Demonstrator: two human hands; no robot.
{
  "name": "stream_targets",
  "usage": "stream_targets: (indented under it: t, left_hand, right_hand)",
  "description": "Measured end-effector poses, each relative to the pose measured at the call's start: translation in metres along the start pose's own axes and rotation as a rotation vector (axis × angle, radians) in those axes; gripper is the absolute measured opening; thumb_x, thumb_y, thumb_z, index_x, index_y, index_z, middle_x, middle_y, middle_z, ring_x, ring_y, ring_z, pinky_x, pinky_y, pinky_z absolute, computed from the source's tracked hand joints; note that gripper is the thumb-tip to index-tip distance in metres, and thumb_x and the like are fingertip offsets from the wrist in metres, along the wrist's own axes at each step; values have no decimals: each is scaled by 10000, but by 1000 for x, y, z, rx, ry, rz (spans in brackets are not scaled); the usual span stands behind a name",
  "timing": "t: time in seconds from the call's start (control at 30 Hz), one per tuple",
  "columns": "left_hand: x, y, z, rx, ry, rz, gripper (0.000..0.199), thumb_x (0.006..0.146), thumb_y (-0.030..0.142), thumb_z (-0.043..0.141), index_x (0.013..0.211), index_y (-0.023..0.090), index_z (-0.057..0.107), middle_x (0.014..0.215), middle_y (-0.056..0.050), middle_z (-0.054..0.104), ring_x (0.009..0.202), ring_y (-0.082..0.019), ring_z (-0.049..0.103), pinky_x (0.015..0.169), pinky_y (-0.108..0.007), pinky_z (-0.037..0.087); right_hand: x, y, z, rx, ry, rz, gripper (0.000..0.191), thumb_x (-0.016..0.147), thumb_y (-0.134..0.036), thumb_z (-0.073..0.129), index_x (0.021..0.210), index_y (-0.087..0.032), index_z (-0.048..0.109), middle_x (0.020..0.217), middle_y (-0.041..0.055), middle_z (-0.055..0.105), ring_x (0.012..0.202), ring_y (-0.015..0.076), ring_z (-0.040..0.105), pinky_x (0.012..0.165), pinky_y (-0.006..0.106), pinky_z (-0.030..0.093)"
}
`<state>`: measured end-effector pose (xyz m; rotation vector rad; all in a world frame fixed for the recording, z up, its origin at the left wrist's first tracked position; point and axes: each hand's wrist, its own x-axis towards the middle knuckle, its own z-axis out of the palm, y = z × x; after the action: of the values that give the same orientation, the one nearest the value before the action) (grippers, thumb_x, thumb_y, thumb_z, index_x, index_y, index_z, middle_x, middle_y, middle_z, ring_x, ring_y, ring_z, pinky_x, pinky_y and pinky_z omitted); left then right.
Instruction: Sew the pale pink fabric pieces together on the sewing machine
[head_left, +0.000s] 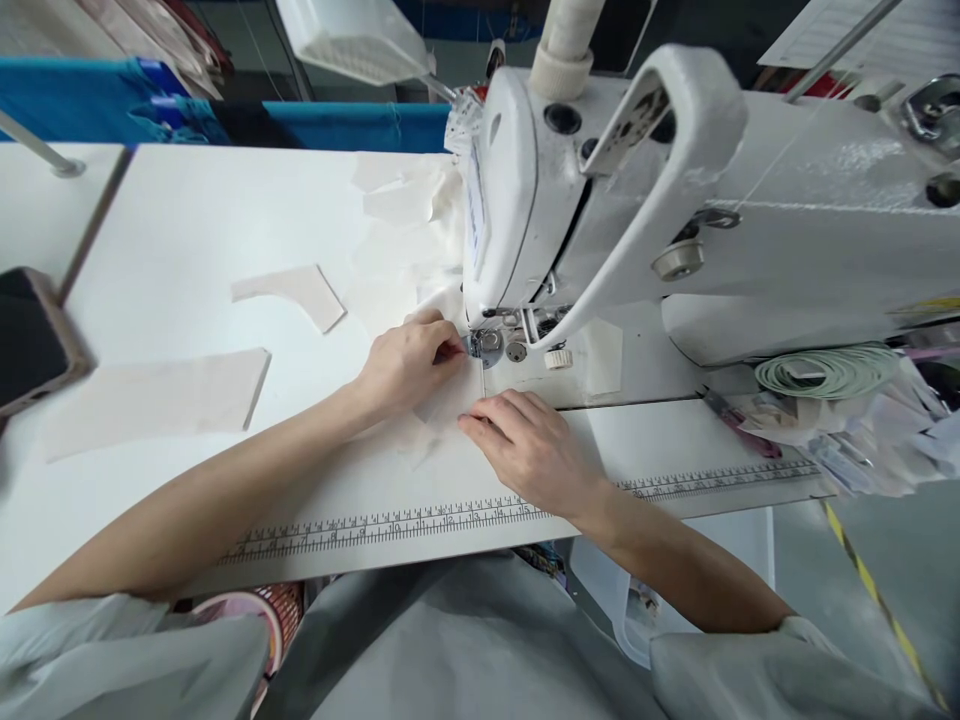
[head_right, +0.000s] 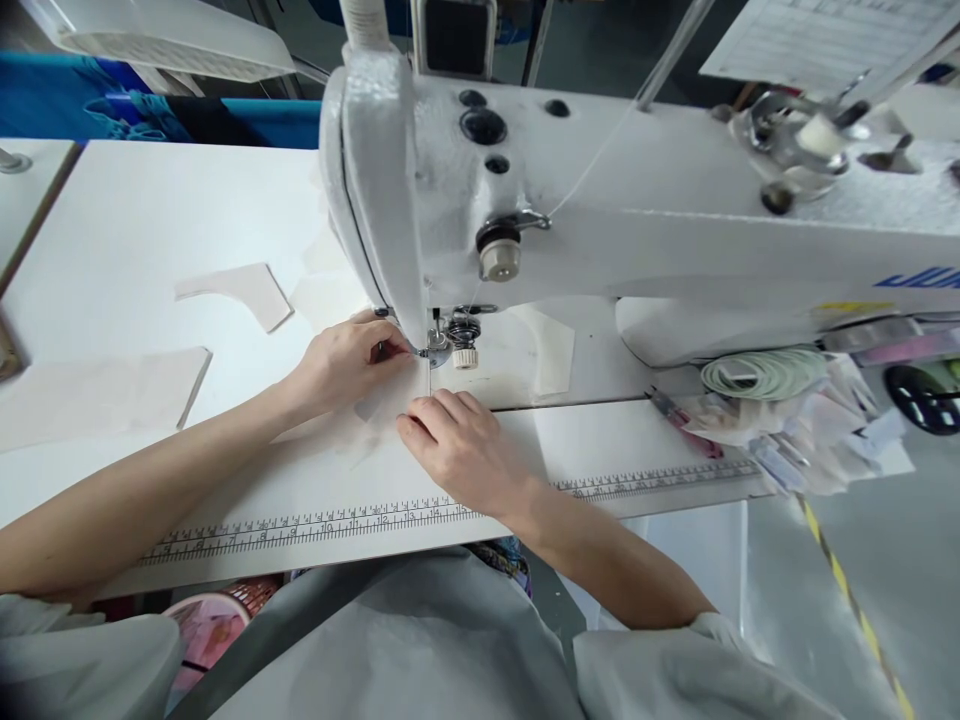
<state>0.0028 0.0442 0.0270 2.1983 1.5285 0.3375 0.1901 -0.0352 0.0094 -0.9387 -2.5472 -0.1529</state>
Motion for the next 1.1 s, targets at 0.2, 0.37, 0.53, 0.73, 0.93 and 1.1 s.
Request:
stream_targets:
  t: [0.2, 0.37, 0.53, 0.73, 0.93, 1.1]
  left_hand:
    - [-1, 1, -1, -27, -2, -7, 162, 854, 261, 547, 898, 199, 690, 950, -38, 638, 839, -189, 624, 705, -306, 487]
    - [-1, 3, -1, -27, 0, -32, 164, 849, 276, 558, 899, 205, 697, 946, -37, 642, 864, -198, 627, 710, -308, 484]
    - [-2, 6, -1, -20, -8, -46, 165, 859, 282, 556, 901, 203, 695, 963, -39, 646, 857, -196, 628, 688, -304, 478]
    - [-2, 5, 1, -8, 13, -25, 178, 858, 289, 540, 894, 202, 691, 988, -42, 654, 875, -198, 631, 673, -289, 481]
    - [-2, 6, 2, 10, 10, -26, 158, 864, 271, 553, 905, 208, 691, 1007, -32, 653, 885, -199, 632, 679, -294, 482]
    - [-2, 4, 2, 13, 13, -22, 151, 874, 278, 561, 906, 207, 691, 1013, -31, 654, 901, -208, 634, 683, -301, 478]
  right_hand:
    - [0, 0, -1, -3, 22, 9, 209, 922, -79, 495, 995, -177, 665, 961, 50, 674, 864, 177, 535, 788, 326, 413]
    - [-1, 1, -4, -21, 24, 24, 203, 918, -81, 496, 985, -170, 666, 923, 48, 674, 842, 177, 532, 767, 328, 407]
    - [-1, 1, -5, -26, 19, 27, 224, 925, -81, 475, 977, -184, 668, 927, 45, 681, 844, 174, 538, 772, 325, 401]
    - [-3, 1, -3, -8, -6, 40, 231, 924, -79, 473, 994, -184, 667, 925, 52, 673, 856, 180, 545, 774, 333, 389]
    - [-2, 1, -3, -9, -35, 28, 228, 909, -78, 476, 995, -176, 663, 925, 52, 673, 846, 186, 527, 772, 341, 378]
    - [-1, 2, -6, 42, -18, 34, 196, 879, -138, 507, 985, -169, 669, 926, 56, 674, 849, 197, 529, 762, 360, 371]
